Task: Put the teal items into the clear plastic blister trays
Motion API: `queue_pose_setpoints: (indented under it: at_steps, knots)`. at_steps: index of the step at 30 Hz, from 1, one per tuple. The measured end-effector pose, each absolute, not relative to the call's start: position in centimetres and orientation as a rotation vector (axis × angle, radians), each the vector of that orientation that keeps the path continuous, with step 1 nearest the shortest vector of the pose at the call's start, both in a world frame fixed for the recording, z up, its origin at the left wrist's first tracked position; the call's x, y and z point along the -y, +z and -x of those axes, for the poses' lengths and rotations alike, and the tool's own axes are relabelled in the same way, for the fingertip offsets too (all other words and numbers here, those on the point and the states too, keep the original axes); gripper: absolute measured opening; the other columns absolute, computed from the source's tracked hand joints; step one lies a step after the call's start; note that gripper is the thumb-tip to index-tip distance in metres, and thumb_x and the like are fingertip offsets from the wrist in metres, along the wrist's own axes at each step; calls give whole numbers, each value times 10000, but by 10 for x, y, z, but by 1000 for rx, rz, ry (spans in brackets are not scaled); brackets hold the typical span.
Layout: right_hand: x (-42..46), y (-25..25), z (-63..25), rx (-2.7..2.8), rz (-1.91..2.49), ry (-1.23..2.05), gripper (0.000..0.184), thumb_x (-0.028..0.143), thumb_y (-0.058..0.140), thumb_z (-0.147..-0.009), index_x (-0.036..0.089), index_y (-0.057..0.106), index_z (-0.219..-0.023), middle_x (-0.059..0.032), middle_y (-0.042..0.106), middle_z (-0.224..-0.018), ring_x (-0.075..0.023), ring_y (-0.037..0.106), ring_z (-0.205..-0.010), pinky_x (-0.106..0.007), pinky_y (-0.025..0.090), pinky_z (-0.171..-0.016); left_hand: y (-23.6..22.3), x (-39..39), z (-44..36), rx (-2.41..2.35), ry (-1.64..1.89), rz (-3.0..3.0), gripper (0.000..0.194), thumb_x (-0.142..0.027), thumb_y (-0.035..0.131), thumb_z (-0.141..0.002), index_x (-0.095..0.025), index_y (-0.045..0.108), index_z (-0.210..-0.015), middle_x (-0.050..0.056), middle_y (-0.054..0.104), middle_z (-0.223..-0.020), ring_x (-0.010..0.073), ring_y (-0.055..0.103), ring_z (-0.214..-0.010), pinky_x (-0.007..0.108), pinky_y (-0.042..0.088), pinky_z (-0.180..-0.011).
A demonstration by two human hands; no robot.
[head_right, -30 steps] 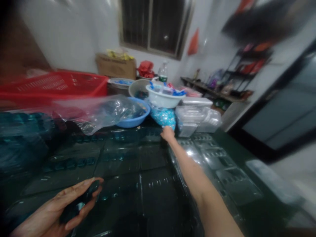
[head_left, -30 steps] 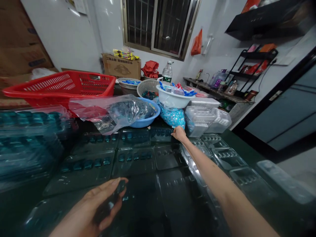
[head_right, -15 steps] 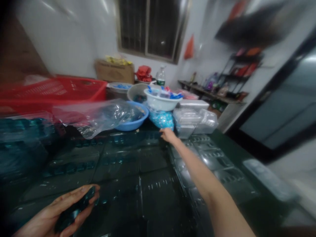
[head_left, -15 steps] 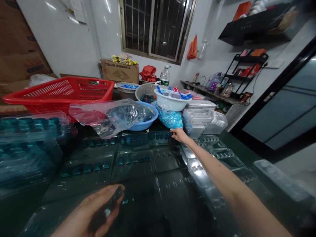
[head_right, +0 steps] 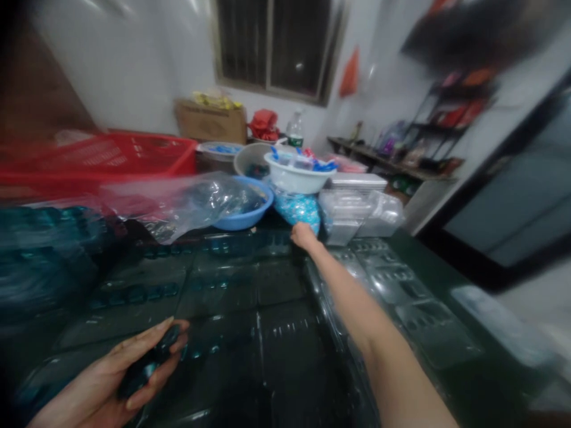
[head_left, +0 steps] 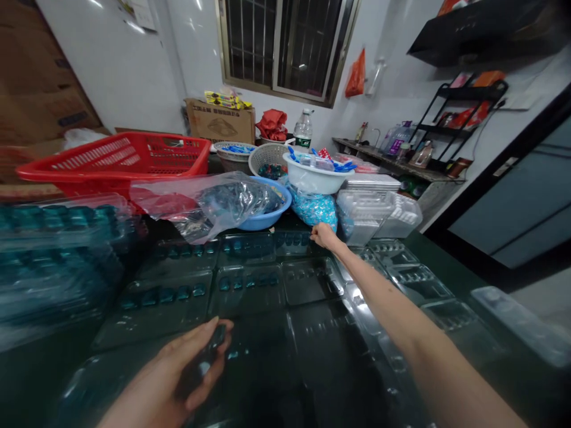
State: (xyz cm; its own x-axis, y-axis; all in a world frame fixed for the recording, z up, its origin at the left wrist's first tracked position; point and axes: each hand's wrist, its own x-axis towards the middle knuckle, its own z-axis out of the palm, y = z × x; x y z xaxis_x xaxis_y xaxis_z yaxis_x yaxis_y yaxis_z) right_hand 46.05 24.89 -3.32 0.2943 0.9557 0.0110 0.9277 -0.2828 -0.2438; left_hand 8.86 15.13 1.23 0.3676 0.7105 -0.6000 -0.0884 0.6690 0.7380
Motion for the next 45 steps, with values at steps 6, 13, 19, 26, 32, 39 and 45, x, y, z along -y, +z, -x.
queue_pose_setpoints:
  at_steps: [6, 13, 19, 26, 32, 39, 45]
  knots:
    - [-223, -2, -418, 1653, 2213, 161, 259, 259, 486, -813, 97, 526, -1010, -99, 582, -921, -189, 552, -850, -336, 428, -735, 23, -145, -89, -955, 597, -708, 247, -316, 611, -675, -154, 616, -862, 46, 564, -786, 54, 440, -478, 161, 232, -352]
    - [-116, 19, -273, 1736, 1440, 639, 265, 333, 467, -801, 198, 541, -1017, 2, 598, -728, -103, 543, -616, -203, 414, -560, 21, -130, -85, -850, 682, -728, 167, -320, 594, -692, -159, 562, -725, -3, 528, -665, 48, 419, -454, 162, 211, -354]
    - [-57, 14, -217, 1688, 1299, 562, 189, 165, 531, -748, 223, 594, -916, -9, 563, -763, -125, 526, -685, -245, 406, -643, 17, -103, -84, -798, 649, -822, 194, -340, 562, -714, -148, 554, -689, -26, 456, -570, 45, 374, -422, 162, 180, -341]
    - [-28, -5, -201, 1873, 1485, 210, 203, 220, 439, -823, 222, 577, -972, -54, 580, -814, -168, 528, -734, -276, 388, -637, 3, -77, -74, -901, 711, -942, 217, -373, 556, -707, -180, 568, -804, -41, 443, -570, 43, 333, -399, 168, 179, -341]
    - [-9, -16, -185, 1894, 1552, -17, 216, 177, 412, -825, 238, 579, -947, -72, 572, -780, -185, 503, -700, -288, 347, -558, -3, -62, -67, -979, 771, -1167, 285, -395, 530, -718, -158, 595, -859, -29, 430, -533, 61, 316, -410, 181, 187, -347]
    - [-5, -8, -175, 1490, 1420, 673, 69, 178, 520, -736, 182, 525, -668, -3, 507, -660, -110, 478, -592, -225, 364, -531, 2, -47, -58, -1039, 753, -1248, 271, -418, 540, -700, -155, 605, -716, -36, 425, -463, 62, 308, -379, 186, 183, -347]
    - [-4, -4, -183, 1074, 1252, 1210, 88, 184, 569, -686, 150, 513, -626, 51, 441, -546, -51, 371, -477, -174, 289, -441, 8, -41, -45, -896, 667, -1105, 246, -388, 521, -728, -151, 571, -691, -42, 407, -476, 42, 289, -358, 187, 133, -344]
